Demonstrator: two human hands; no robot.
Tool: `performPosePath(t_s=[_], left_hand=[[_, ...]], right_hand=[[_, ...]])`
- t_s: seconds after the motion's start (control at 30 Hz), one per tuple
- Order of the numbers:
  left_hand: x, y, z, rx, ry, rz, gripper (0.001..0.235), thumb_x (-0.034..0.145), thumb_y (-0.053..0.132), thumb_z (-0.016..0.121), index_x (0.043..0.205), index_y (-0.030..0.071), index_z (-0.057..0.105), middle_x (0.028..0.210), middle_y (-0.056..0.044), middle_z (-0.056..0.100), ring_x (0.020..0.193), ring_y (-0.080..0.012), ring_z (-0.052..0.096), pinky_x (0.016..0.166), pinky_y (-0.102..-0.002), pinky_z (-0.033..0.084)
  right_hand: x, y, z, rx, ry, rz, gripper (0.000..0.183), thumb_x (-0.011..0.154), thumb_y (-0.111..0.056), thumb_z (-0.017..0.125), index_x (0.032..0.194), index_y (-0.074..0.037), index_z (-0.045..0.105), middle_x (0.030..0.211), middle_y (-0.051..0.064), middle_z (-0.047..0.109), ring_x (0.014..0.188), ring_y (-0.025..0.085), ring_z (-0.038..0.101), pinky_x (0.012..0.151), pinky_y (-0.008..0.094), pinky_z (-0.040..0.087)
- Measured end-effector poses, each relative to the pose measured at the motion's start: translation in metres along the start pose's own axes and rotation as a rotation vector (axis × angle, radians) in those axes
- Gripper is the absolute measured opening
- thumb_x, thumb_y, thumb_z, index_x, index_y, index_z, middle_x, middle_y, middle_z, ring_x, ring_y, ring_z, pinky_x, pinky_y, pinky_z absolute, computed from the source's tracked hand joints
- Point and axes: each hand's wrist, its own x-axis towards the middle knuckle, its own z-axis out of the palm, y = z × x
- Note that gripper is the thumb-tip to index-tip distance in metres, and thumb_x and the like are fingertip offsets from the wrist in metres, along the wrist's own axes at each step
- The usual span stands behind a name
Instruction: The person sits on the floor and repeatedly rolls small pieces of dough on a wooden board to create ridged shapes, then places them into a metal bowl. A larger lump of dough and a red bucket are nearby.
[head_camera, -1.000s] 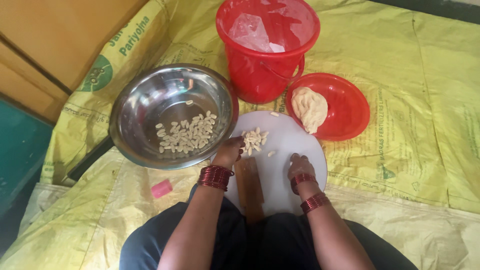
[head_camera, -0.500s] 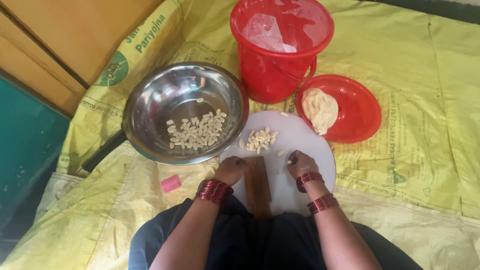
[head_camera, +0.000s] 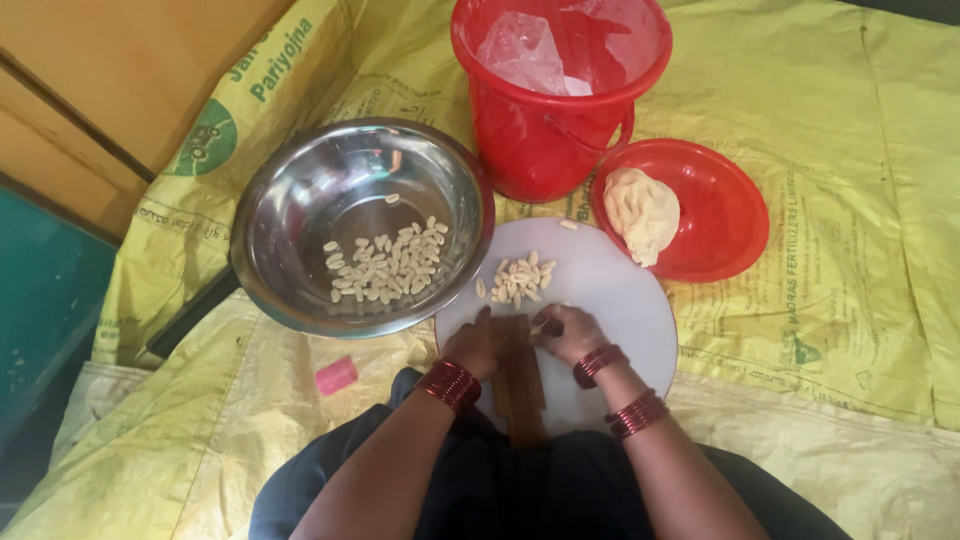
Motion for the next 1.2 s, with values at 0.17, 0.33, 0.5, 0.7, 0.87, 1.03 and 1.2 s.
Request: performPosePath(t_s=[0.17, 0.33, 0.5, 0.7, 0.87, 1.03, 1.2], left_hand=[[0.001, 0.000, -0.002, -0.004, 0.059, 0.121, 0.060, 0.078, 0.022, 0.080, 0.130, 0.009, 0.053, 0.117, -0.024, 0.066, 0.112, -0.0429, 0.063, 0.095, -0.051, 0.052], [0.002, 0.000, -0.011, -0.030, -0.015, 0.090, 0.049, 0.083, 0.028, 0.077, 0.124, 0.009, 0.059, 0.118, -0.025, 0.066, 0.115, -0.0432, 0.063, 0.098, -0.050, 0.051], [0.012, -0.008, -0.016, -0.065, -0.060, 0.140, 0.047, 0.097, 0.037, 0.066, 0.131, 0.005, 0.060, 0.122, -0.027, 0.069, 0.119, -0.0438, 0.065, 0.102, -0.048, 0.051], [0.006, -0.005, -0.003, -0.129, 0.015, 0.007, 0.069, 0.080, 0.037, 0.079, 0.138, 0.009, 0.053, 0.129, -0.029, 0.061, 0.121, -0.0452, 0.061, 0.103, -0.048, 0.051], [-0.004, 0.006, -0.008, -0.077, 0.046, -0.039, 0.081, 0.070, 0.035, 0.089, 0.138, 0.016, 0.050, 0.130, -0.025, 0.055, 0.123, -0.0436, 0.058, 0.104, -0.047, 0.050], [-0.006, 0.011, -0.012, -0.091, 0.012, -0.080, 0.086, 0.065, 0.033, 0.093, 0.136, 0.016, 0.048, 0.130, -0.023, 0.054, 0.122, -0.0424, 0.058, 0.103, -0.046, 0.051], [0.005, 0.007, -0.004, -0.044, 0.093, 0.006, 0.073, 0.069, 0.033, 0.091, 0.127, 0.013, 0.052, 0.126, -0.022, 0.058, 0.119, -0.0425, 0.060, 0.100, -0.048, 0.051]], right_hand=[[0.000, -0.004, 0.020, -0.032, -0.044, -0.183, 0.038, 0.085, -0.029, 0.079, 0.114, -0.007, 0.070, 0.106, 0.016, 0.074, 0.102, 0.032, 0.070, 0.090, 0.041, 0.056], [0.000, -0.002, 0.044, -0.113, -0.084, -0.158, 0.040, 0.084, -0.029, 0.077, 0.117, -0.008, 0.071, 0.114, 0.016, 0.074, 0.111, 0.034, 0.070, 0.097, 0.041, 0.055], [-0.005, -0.011, 0.035, -0.212, -0.182, 0.018, 0.074, 0.080, -0.034, 0.082, 0.137, -0.001, 0.047, 0.119, 0.022, 0.070, 0.115, 0.034, 0.068, 0.098, 0.039, 0.055], [-0.015, -0.026, 0.027, -0.343, -0.365, 0.180, 0.114, 0.068, -0.034, 0.094, 0.146, 0.004, 0.021, 0.125, 0.024, 0.066, 0.121, 0.032, 0.067, 0.099, 0.037, 0.057], [-0.014, -0.027, 0.026, -0.323, -0.365, 0.183, 0.116, 0.064, -0.035, 0.096, 0.146, 0.003, 0.022, 0.126, 0.024, 0.067, 0.120, 0.033, 0.067, 0.099, 0.037, 0.057], [-0.010, -0.023, 0.029, -0.310, -0.372, 0.192, 0.115, 0.062, -0.035, 0.096, 0.145, 0.002, 0.026, 0.127, 0.024, 0.067, 0.120, 0.033, 0.067, 0.099, 0.037, 0.057], [-0.008, -0.022, 0.031, -0.291, -0.375, 0.215, 0.116, 0.065, -0.033, 0.096, 0.146, 0.003, 0.022, 0.127, 0.025, 0.065, 0.121, 0.034, 0.066, 0.100, 0.038, 0.056]])
